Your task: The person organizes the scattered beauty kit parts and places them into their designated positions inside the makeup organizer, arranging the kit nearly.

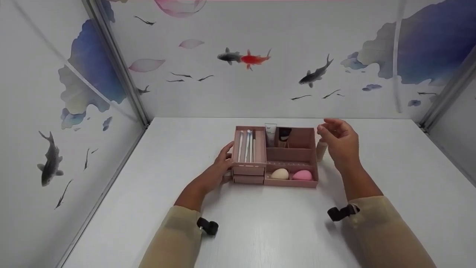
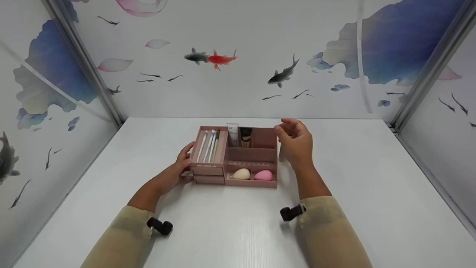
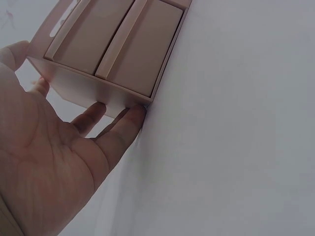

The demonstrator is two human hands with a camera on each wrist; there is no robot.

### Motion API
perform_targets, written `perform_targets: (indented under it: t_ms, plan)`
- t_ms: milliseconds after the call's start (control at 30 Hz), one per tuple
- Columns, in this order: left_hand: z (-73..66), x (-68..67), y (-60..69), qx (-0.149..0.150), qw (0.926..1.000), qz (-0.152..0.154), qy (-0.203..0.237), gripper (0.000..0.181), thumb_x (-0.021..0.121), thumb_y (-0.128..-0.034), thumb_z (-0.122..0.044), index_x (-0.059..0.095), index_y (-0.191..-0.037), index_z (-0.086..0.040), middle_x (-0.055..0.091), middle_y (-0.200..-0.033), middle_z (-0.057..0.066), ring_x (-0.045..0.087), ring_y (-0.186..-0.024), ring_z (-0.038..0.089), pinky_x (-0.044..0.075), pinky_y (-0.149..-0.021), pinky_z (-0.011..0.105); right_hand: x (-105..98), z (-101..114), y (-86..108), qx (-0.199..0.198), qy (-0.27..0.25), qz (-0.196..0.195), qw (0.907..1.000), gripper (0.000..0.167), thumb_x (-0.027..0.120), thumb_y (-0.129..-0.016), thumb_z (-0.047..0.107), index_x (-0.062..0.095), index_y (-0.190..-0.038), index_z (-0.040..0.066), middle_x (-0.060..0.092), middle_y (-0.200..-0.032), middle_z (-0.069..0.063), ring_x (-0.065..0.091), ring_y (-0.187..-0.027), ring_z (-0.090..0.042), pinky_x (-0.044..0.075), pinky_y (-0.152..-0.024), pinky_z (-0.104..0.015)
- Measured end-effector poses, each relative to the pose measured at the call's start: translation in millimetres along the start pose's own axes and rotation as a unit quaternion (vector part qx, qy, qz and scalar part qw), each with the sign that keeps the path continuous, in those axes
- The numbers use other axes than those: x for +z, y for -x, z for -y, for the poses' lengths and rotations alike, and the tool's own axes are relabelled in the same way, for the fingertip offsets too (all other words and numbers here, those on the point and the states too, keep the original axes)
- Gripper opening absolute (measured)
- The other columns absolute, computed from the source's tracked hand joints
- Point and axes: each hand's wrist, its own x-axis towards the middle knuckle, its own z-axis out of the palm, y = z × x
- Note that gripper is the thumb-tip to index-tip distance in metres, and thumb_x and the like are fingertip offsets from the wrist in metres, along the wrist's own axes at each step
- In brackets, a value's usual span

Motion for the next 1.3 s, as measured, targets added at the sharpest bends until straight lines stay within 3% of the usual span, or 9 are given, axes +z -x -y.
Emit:
perform_targets:
  t_ms: [267,467,800,1100,1300]
  plan:
    - [0.9,-0.6,-1.5,-0.011,0.9998,-0.006,0.014,0.060,0.043,-0.1123,-0.044,0.016,-0.161,-0.064,0.015,-0.175,0.005,0.031,-0.160,0.035,0.036,-0.126,0.063,-13,-12,-8.1,0.008,-0.006,-0.047,0.9988,0.038,0.078,-0.098,0.037,0.071,-0.131,0.020,0.069,-0.111,0.002,0.069,-0.102,-0.013,0.060,-0.080,-0.018]
    - [-1.3,-1.3,-1.7,-0.014,0.9995,-0.009,0.027,0.061,0.042,-0.1127,-0.038,0.017,-0.163,-0.061,0.015,-0.175,0.006,0.033,-0.159,0.035,0.035,-0.126,0.064,-19,-21,-13.8,0.038,0.005,-0.053,0.9978,0.040,0.078,-0.098,0.040,0.070,-0.132,0.022,0.068,-0.114,0.003,0.066,-0.105,-0.013,0.059,-0.080,-0.017]
    - [-2.6,-1.8,-1.9,-0.012,0.9998,-0.014,0.012,0.059,0.041,-0.1121,-0.040,0.018,-0.160,-0.064,0.016,-0.175,0.006,0.031,-0.161,0.035,0.036,-0.125,0.065,-28,-47,-21.6,0.088,0.015,-0.016,0.9959,0.047,0.079,-0.096,0.045,0.069,-0.136,0.022,0.067,-0.118,0.009,0.061,-0.109,-0.013,0.056,-0.082,-0.017]
    - [-3.5,0.2,-1.4,-0.011,0.9998,-0.013,0.013,0.060,0.044,-0.1125,-0.042,0.016,-0.162,-0.062,0.018,-0.174,0.006,0.031,-0.161,0.036,0.038,-0.125,0.062,-32,-64,-21.4,0.073,0.027,0.052,0.9956,0.054,0.080,-0.095,0.044,0.067,-0.140,0.016,0.068,-0.120,0.011,0.062,-0.113,-0.009,0.056,-0.087,-0.018]
    - [-2.4,0.6,-2.4,-0.012,0.9996,-0.012,0.021,0.062,0.044,-0.1126,-0.041,0.015,-0.164,-0.060,0.018,-0.174,0.006,0.032,-0.160,0.036,0.037,-0.125,0.062,-32,-64,-21.0,0.087,0.045,0.062,0.9933,0.058,0.080,-0.095,0.046,0.066,-0.143,0.017,0.068,-0.121,0.011,0.063,-0.115,-0.008,0.056,-0.091,-0.016]
